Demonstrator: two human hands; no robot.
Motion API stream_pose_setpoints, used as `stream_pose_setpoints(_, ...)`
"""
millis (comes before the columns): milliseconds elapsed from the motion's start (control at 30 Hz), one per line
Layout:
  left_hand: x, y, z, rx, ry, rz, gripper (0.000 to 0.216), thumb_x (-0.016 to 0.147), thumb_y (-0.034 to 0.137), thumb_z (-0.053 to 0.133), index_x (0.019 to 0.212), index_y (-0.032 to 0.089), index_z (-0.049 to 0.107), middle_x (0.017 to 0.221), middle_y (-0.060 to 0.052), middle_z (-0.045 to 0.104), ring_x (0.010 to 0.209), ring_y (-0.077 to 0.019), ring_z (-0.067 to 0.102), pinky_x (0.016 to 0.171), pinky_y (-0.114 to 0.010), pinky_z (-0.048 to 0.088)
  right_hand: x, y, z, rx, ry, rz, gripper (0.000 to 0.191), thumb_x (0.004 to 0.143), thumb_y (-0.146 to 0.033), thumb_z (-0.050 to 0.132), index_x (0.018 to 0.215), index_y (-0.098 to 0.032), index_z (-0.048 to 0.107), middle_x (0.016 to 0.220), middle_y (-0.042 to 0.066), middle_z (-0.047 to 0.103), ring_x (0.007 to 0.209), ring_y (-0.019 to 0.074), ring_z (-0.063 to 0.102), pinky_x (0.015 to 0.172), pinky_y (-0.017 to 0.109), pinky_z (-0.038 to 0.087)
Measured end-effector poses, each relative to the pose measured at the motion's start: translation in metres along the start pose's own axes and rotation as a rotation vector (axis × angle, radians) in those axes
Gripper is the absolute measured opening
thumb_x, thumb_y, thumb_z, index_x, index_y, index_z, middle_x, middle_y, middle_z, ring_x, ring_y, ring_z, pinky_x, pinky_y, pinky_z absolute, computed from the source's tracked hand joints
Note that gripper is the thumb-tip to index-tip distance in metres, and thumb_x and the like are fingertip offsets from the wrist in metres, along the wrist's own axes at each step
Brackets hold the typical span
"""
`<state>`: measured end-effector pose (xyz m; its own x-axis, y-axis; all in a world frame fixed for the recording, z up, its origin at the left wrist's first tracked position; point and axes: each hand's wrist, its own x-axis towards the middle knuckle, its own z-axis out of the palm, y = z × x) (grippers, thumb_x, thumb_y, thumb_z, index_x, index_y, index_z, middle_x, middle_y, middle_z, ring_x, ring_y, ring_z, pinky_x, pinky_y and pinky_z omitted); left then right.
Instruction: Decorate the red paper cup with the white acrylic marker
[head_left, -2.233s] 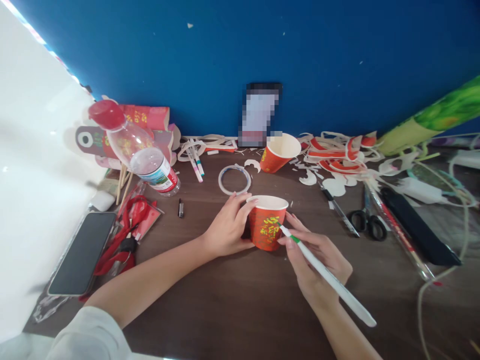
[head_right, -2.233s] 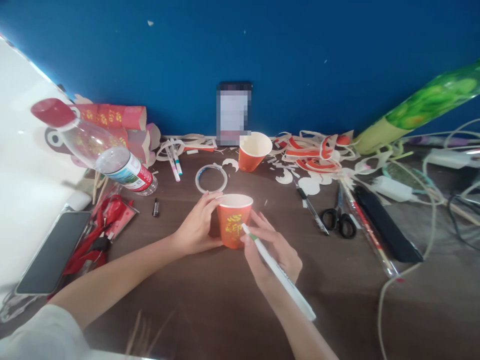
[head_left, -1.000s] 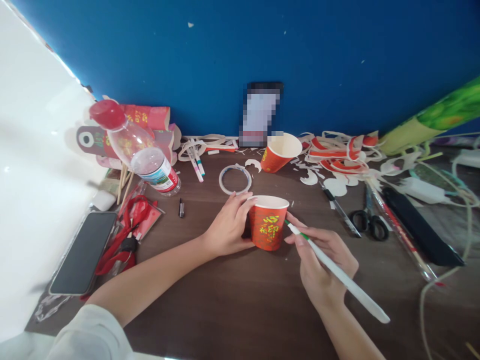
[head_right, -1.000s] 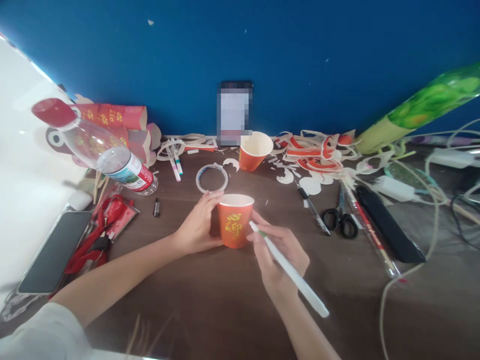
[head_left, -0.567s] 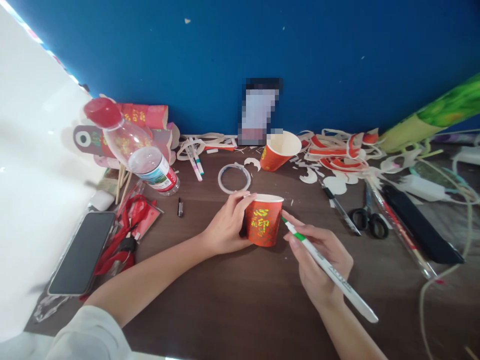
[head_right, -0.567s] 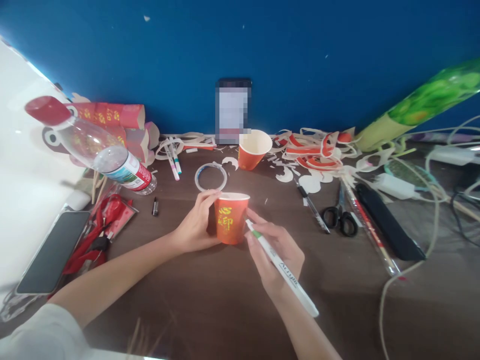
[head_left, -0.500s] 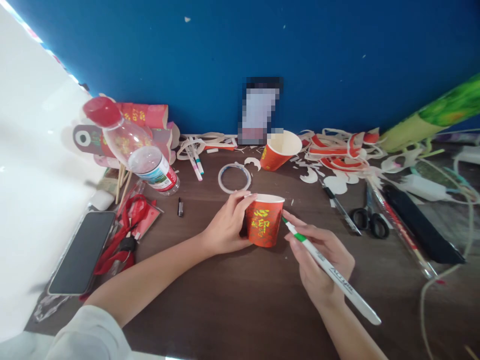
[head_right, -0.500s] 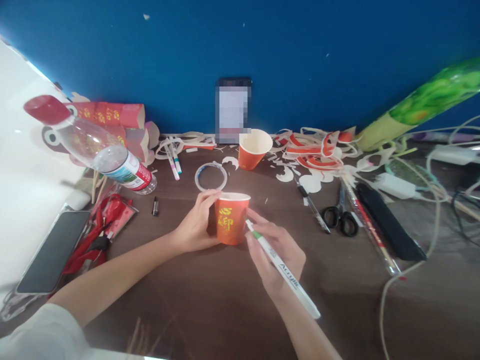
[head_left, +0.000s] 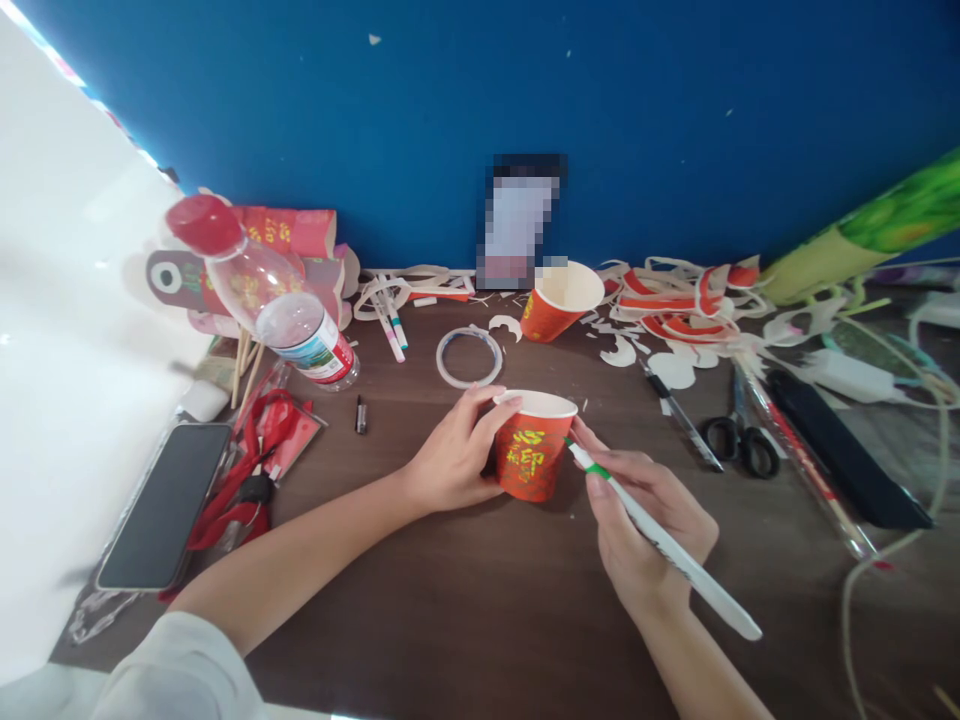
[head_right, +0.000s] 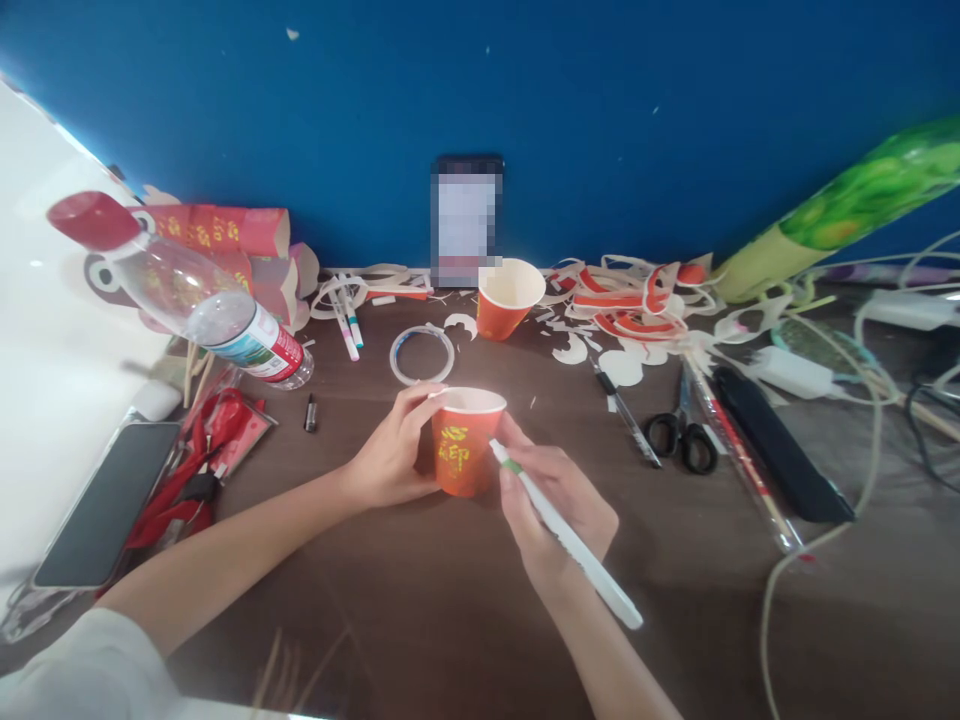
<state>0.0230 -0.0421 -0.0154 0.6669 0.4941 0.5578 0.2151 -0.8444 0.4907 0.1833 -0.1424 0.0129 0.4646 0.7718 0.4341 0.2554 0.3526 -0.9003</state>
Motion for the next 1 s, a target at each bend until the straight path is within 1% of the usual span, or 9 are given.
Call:
stream_pose_setpoints(133,-0.0013,-0.0005,0.0009,-0.005,-0.013,-0.016,0.1,0.072,0.034,0.072,0.146,0.022,0.006,0.136,-0.019,0.035,0.131,-0.0317,0.036,0.106,-0.055,0.04,0.0008,0.0001,-0.0003,-0.042,-0.012,0.002,0.022,0.078,-0.004,0.063,0.092,-0.02,0.068,0.086,0.002,0.069,0.101,0.0187,0.068,0.085,0.024,0.058)
stream_pose_setpoints(333,-0.0025,-0.001,0.0014,0.012,-0.022,-0.024,0.099,0.073,0.035,0.072,0.146,0.021,0.007,0.137,-0.019,0.035,0.132,-0.0317,0.036,0.108,-0.056,0.038,0.0028,-0.004,0.0013,-0.069,-0.012,0.007,0.018,0.078,-0.006,0.063,0.09,-0.02,0.068,0.087,0.002,0.07,0.099,0.0177,0.069,0.082,0.021,0.058)
stream_pose_setpoints(500,-0.0021,-0.0002,0.0002,0.003,-0.032,-0.035,0.098,0.074,0.036,0.071,0.146,0.024,0.006,0.137,-0.018,0.034,0.132,-0.0322,0.037,0.107,-0.057,0.039,0.0015,-0.0009,0.0005,-0.054,0.013,0.004,0.015,0.079,-0.008,0.064,0.089,-0.019,0.067,0.088,0.003,0.07,0.099,0.0187,0.069,0.082,0.024,0.059)
stream_pose_setpoints(667,-0.0023,-0.0005,0.0003,-0.005,-0.032,-0.037,0.097,0.074,0.035,0.071,0.146,0.023,0.008,0.137,-0.019,0.033,0.132,-0.0327,0.036,0.107,-0.058,0.039,0.0004,0.0021,-0.0016,-0.053,0.005,0.015,0.017,0.078,-0.007,0.064,0.09,-0.019,0.067,0.087,0.002,0.069,0.099,0.0184,0.069,0.082,0.023,0.058)
stream_pose_setpoints(867,-0.0019,-0.0014,0.0011,-0.001,-0.023,-0.022,0.098,0.073,0.036,0.072,0.146,0.021,0.008,0.136,-0.019,0.035,0.131,-0.0321,0.036,0.107,-0.056,0.039,0.0008,0.0006,-0.0014,-0.062,0.019,0.041,0.011,0.079,-0.012,0.065,0.088,-0.018,0.067,0.087,0.003,0.069,0.097,0.0194,0.069,0.08,0.025,0.058)
stream_pose_setpoints(1000,0.0001,-0.0008,0.0004,-0.003,-0.009,-0.011,0.097,0.074,0.038,0.071,0.146,0.021,0.008,0.133,-0.019,0.036,0.129,-0.0315,0.038,0.106,-0.056,0.04,-0.0006,0.0032,-0.0031,0.007,0.015,0.065,0.007,0.08,-0.019,0.065,0.086,-0.017,0.066,0.085,0.005,0.069,0.097,0.0237,0.069,0.078,0.03,0.059)
